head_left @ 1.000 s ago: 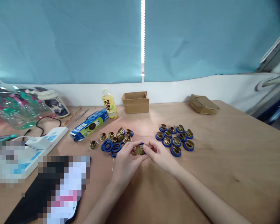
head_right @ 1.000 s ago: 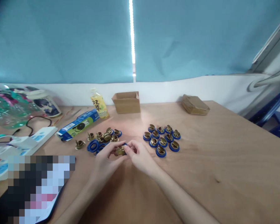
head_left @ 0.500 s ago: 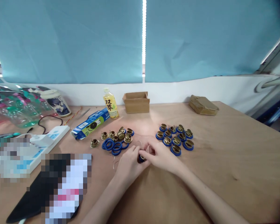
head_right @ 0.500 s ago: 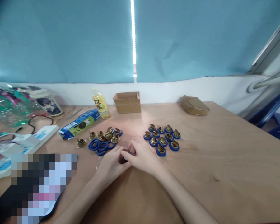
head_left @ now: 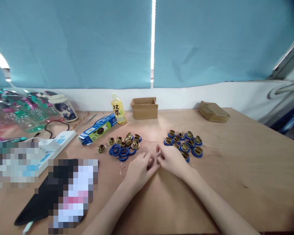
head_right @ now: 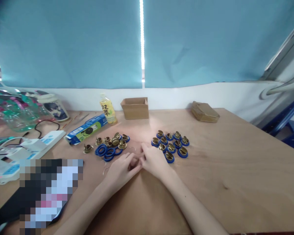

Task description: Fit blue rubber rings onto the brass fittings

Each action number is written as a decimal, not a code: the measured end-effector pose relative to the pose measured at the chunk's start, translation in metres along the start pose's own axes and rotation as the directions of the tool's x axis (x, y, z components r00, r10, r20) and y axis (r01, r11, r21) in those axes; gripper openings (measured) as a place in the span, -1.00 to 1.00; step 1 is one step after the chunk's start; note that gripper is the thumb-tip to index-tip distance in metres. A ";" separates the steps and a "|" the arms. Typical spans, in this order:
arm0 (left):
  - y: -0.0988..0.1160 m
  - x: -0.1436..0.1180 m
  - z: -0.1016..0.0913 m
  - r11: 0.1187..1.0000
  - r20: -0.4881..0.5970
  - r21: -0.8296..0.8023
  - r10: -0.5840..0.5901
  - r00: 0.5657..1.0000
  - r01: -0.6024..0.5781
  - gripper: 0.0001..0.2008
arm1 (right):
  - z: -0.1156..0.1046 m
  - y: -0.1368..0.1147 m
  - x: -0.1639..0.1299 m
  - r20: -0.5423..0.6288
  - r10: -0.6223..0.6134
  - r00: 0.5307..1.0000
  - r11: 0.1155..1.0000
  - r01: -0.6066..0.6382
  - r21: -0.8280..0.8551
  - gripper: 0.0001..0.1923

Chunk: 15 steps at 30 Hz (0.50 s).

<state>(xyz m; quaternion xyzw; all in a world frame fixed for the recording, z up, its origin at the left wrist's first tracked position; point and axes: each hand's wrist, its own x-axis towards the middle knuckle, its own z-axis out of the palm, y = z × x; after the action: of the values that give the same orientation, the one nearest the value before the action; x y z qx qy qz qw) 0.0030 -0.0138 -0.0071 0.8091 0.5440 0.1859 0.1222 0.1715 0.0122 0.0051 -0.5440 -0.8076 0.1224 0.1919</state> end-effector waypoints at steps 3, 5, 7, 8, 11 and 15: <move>-0.005 0.000 0.001 0.999 -0.040 -0.031 0.034 0.999 -0.035 -0.85 | -0.002 0.007 0.003 -0.018 0.033 0.999 0.997 -0.034 -0.076 -0.76; -0.004 0.002 -0.003 0.989 -0.052 -0.148 0.013 0.999 -0.021 -0.83 | -0.003 0.010 0.004 -0.026 0.048 0.998 0.995 -0.050 -0.085 -0.77; 0.004 0.002 -0.015 0.929 -0.058 -0.369 -0.036 0.998 0.012 -0.80 | -0.004 0.012 0.005 -0.035 0.053 0.998 0.995 -0.056 -0.086 -0.78; 0.010 0.001 -0.023 0.864 -0.056 -0.503 -0.070 0.996 0.032 -0.79 | -0.004 0.012 0.006 -0.040 0.054 0.998 0.995 -0.057 -0.088 -0.78; 0.036 -0.017 -0.054 0.584 0.042 -0.808 -0.077 0.996 0.079 -0.75 | -0.003 0.011 0.006 -0.048 0.050 0.998 0.994 -0.055 -0.091 -0.80; 0.066 -0.062 -0.082 0.348 0.143 -0.932 0.114 0.983 0.095 -0.77 | -0.003 0.011 0.006 -0.040 0.047 0.998 0.994 -0.051 -0.097 -0.84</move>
<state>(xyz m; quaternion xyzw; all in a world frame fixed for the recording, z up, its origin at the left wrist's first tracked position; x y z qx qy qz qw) 0.0012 -0.0960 0.0830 0.6106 0.3219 0.3886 0.6103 0.1799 0.0213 0.0046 -0.5747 -0.7953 0.0773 0.1769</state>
